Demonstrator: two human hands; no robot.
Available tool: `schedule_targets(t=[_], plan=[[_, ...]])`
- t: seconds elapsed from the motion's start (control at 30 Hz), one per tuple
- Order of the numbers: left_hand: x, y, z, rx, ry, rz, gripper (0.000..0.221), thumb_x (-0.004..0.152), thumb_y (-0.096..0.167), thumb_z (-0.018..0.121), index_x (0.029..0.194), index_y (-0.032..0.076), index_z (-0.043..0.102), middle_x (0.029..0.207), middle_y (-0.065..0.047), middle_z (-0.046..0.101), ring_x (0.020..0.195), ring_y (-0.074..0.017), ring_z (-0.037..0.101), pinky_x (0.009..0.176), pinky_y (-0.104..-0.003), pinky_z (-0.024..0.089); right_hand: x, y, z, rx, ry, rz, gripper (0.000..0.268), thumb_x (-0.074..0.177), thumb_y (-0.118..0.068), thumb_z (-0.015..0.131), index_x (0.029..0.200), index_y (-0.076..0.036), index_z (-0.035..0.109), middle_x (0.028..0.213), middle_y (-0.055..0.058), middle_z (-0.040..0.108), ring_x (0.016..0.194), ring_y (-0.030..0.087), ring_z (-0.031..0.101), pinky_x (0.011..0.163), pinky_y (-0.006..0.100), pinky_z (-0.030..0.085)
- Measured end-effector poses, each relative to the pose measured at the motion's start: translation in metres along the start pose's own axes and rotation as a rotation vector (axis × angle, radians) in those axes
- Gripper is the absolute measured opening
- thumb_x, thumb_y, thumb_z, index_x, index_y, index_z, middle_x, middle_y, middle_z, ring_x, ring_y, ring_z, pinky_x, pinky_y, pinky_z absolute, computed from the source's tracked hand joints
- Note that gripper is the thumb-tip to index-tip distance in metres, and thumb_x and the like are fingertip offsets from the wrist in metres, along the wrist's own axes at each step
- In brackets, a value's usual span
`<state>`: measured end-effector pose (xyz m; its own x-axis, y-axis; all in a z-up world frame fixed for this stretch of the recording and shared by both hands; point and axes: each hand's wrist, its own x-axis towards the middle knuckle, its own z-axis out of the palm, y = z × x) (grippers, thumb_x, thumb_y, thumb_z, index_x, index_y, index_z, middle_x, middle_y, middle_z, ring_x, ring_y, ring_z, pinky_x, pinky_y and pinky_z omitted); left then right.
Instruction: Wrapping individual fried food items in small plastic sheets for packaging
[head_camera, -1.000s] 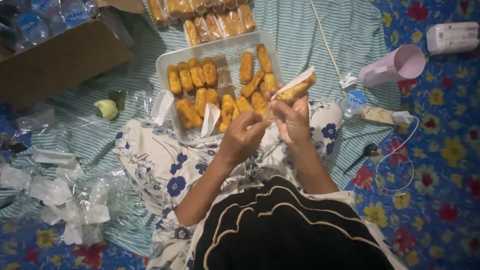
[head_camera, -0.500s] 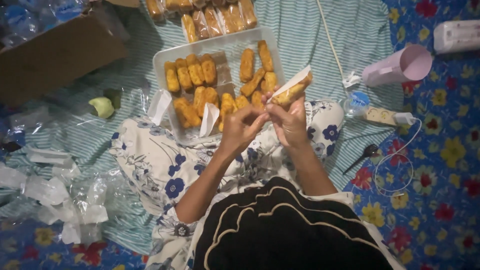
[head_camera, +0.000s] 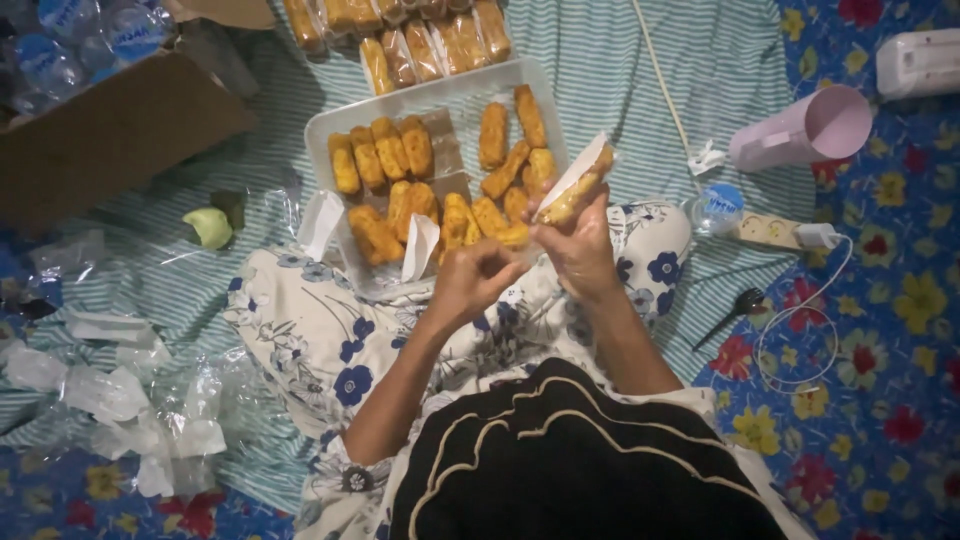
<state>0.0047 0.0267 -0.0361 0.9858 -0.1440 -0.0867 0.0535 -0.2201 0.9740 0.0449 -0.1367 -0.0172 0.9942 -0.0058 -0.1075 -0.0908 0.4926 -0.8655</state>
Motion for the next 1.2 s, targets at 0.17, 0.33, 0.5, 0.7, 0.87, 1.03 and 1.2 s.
schedule_targets(t=[0.17, 0.33, 0.5, 0.7, 0.87, 1.03, 1.2], plan=[[-0.003, -0.036, -0.017, 0.230, 0.036, 0.088, 0.012, 0.082, 0.020, 0.082, 0.091, 0.013, 0.078, 0.075, -0.011, 0.072, 0.070, -0.0312, 0.073, 0.068, -0.040, 0.058, -0.013, -0.013, -0.003, -0.058, -0.151, 0.019, 0.085, 0.069, 0.027, 0.071, 0.127, -0.019, 0.028, 0.120, 0.013, 0.057, 0.100, 0.024, 0.068, 0.089, 0.042, 0.063], [-0.004, 0.009, -0.033, 0.168, 0.185, 0.082, 0.009, 0.095, 0.020, 0.070, 0.100, 0.014, 0.074, 0.077, -0.010, 0.075, 0.074, -0.0313, 0.075, 0.069, -0.040, 0.058, -0.030, -0.011, -0.005, -0.151, -0.277, 0.118, 0.101, 0.071, 0.022, 0.071, 0.142, -0.027, 0.019, 0.124, 0.014, 0.058, 0.104, 0.025, 0.069, 0.091, 0.041, 0.063], [-0.006, 0.028, -0.030, -0.115, 0.172, 0.316, 0.064, 0.076, 0.023, 0.092, 0.134, 0.014, 0.066, 0.103, -0.009, 0.070, 0.082, -0.0231, 0.074, 0.080, -0.038, 0.061, -0.041, 0.002, -0.015, -0.252, -0.433, 0.249, 0.118, 0.071, 0.023, 0.068, 0.158, -0.025, 0.003, 0.138, 0.021, 0.054, 0.107, 0.028, 0.065, 0.089, 0.039, 0.061], [-0.006, 0.024, -0.028, -0.198, 0.212, 0.333, 0.054, 0.073, 0.017, 0.095, 0.121, 0.011, 0.072, 0.086, -0.002, 0.072, 0.070, -0.0152, 0.070, 0.073, -0.031, 0.059, -0.060, 0.008, -0.019, -0.205, -0.571, 0.295, 0.131, 0.065, 0.027, 0.069, 0.160, -0.026, -0.005, 0.137, 0.019, 0.054, 0.109, 0.023, 0.061, 0.085, 0.038, 0.061], [-0.010, 0.023, -0.036, -0.293, 0.281, 0.215, 0.023, 0.090, 0.018, 0.080, 0.110, 0.009, 0.076, 0.076, -0.003, 0.072, 0.067, -0.0127, 0.070, 0.069, -0.029, 0.059, -0.068, -0.005, -0.001, -0.369, -0.655, 0.284, 0.121, 0.074, 0.017, 0.071, 0.159, -0.013, -0.009, 0.147, 0.025, 0.046, 0.117, 0.028, 0.057, 0.089, 0.036, 0.059], [-0.020, 0.043, -0.046, -0.381, 0.327, 0.164, 0.020, 0.102, 0.016, 0.065, 0.118, 0.006, 0.072, 0.085, -0.006, 0.070, 0.074, -0.0111, 0.065, 0.073, -0.028, 0.059, -0.070, 0.010, -0.016, -0.473, -0.694, 0.214, 0.109, 0.075, 0.013, 0.069, 0.155, -0.004, -0.005, 0.151, 0.030, 0.036, 0.120, 0.029, 0.052, 0.087, 0.038, 0.058], [-0.028, 0.030, -0.043, -0.291, 0.195, 0.223, 0.056, 0.071, 0.018, 0.097, 0.119, 0.007, 0.072, 0.096, -0.008, 0.069, 0.073, -0.0137, 0.067, 0.069, -0.028, 0.059, -0.074, -0.012, 0.006, -0.701, -0.727, 0.187, 0.099, 0.072, 0.010, 0.067, 0.152, -0.002, 0.008, 0.135, 0.025, 0.053, 0.108, 0.029, 0.060, 0.083, 0.039, 0.057]])
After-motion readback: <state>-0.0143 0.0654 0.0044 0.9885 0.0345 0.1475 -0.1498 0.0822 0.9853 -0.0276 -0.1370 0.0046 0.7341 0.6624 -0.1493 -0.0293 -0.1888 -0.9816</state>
